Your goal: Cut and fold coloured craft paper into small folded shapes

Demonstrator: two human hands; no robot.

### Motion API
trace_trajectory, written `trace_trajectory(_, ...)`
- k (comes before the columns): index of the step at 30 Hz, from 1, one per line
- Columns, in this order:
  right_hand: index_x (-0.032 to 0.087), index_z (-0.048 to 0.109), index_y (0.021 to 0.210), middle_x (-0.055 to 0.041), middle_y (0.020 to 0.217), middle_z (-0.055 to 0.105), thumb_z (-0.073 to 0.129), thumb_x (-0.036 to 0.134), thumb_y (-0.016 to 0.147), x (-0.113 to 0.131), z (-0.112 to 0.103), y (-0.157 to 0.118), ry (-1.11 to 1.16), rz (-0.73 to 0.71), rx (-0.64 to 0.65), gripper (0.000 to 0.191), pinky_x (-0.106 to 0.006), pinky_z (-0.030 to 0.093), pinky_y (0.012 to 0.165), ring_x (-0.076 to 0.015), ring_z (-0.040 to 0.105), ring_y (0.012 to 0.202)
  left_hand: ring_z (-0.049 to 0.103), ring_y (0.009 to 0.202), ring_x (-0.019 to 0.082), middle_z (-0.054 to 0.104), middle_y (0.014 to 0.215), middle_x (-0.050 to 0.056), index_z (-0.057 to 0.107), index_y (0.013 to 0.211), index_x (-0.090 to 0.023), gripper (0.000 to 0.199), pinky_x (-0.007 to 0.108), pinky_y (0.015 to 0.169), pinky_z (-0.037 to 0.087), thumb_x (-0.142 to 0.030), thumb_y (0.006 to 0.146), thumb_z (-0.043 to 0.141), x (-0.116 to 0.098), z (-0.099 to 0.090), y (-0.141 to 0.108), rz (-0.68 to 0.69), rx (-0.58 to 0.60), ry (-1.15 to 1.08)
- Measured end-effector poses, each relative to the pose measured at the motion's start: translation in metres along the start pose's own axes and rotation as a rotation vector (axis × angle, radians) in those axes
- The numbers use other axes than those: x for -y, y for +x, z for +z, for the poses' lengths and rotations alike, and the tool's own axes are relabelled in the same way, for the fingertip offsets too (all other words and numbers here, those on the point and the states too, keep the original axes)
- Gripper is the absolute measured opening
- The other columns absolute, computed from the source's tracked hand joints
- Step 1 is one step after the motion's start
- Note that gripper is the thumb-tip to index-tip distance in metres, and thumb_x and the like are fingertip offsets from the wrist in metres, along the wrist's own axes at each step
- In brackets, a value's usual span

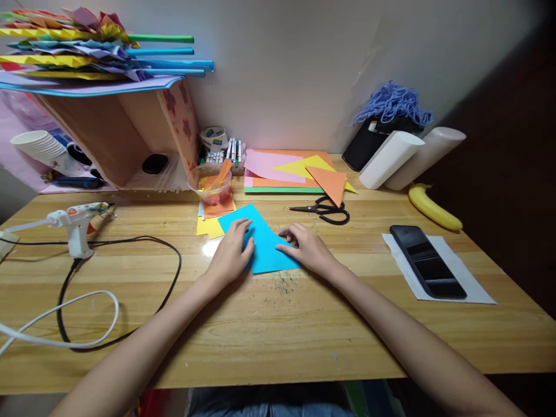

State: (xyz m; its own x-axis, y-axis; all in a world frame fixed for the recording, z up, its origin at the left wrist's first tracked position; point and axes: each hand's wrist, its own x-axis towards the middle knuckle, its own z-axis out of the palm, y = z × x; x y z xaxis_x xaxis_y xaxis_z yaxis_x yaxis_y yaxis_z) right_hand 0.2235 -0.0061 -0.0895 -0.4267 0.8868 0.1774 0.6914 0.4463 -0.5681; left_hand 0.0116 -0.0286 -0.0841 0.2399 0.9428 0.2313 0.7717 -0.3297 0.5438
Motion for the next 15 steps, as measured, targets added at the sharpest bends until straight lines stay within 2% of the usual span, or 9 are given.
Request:
trace_trajectory(2, 0.019, 0.056, 0.081, -0.0001, 0.069, 0.057, 0.061, 0.037, 0.074, -0.0009, 0.0027, 0.0002, 0.044, 0.074, 0.03, 0.02, -0.023, 0.036, 0.053, -0.0142, 0.053, 0.064, 0.053, 0.104, 0.018, 0.049, 0.118, 0.014, 0.042, 0.118, -0.013, 0.037, 0.033, 0.087, 0.046, -0.024, 0.083, 0.043, 0.002, 0.0012, 0.0008, -0.149, -0.054, -0.157)
trace_trajectory(5, 0.019, 0.055, 0.071, 0.0021, 0.06, 0.054, 0.059, 0.037, 0.074, -0.0014, 0.0029, -0.0006, 0.077, 0.167, 0.061, 0.019, -0.022, 0.032, 0.048, -0.0126, 0.05, 0.056, 0.057, 0.095, 0.017, 0.05, 0.116, 0.014, 0.042, 0.115, -0.012, 0.04, 0.032, 0.079, 0.05, -0.024, 0.078, 0.051, 0.0035, 0.0029, 0.0024, -0.321, -0.044, -0.404)
trace_trajectory(9, 0.019, 0.054, 0.077, 0.0027, 0.062, 0.056, 0.062, 0.035, 0.07, 0.0017, 0.0022, -0.002, 0.141, 0.248, 0.016, 0.019, -0.022, 0.035, 0.05, -0.0121, 0.05, 0.056, 0.059, 0.085, 0.016, 0.054, 0.11, 0.013, 0.042, 0.114, -0.013, 0.048, 0.03, 0.073, 0.049, -0.025, 0.071, 0.061, 0.002, 0.0037, 0.0034, -0.477, 0.007, -0.678)
trace_trajectory(12, 0.019, 0.055, 0.081, 0.0025, 0.063, 0.057, 0.063, 0.032, 0.069, 0.0048, 0.0016, -0.0023, 0.167, 0.266, 0.025, 0.02, -0.022, 0.036, 0.052, -0.0122, 0.051, 0.057, 0.059, 0.074, 0.014, 0.06, 0.086, 0.007, 0.045, 0.112, -0.01, 0.052, 0.026, 0.064, 0.046, -0.029, 0.068, 0.065, 0.0016, 0.0056, 0.002, -0.499, 0.056, -0.765)
trace_trajectory(15, 0.018, 0.057, 0.079, 0.0023, 0.062, 0.056, 0.063, 0.032, 0.069, 0.0059, 0.0014, -0.0024, 0.192, 0.26, 0.05, 0.018, -0.022, 0.036, 0.052, -0.012, 0.05, 0.056, 0.054, 0.061, 0.012, 0.057, 0.068, 0.0, 0.05, 0.105, -0.011, 0.045, 0.023, 0.056, 0.041, -0.035, 0.069, 0.062, 0.0019, 0.0097, -0.001, -0.425, 0.099, -0.706)
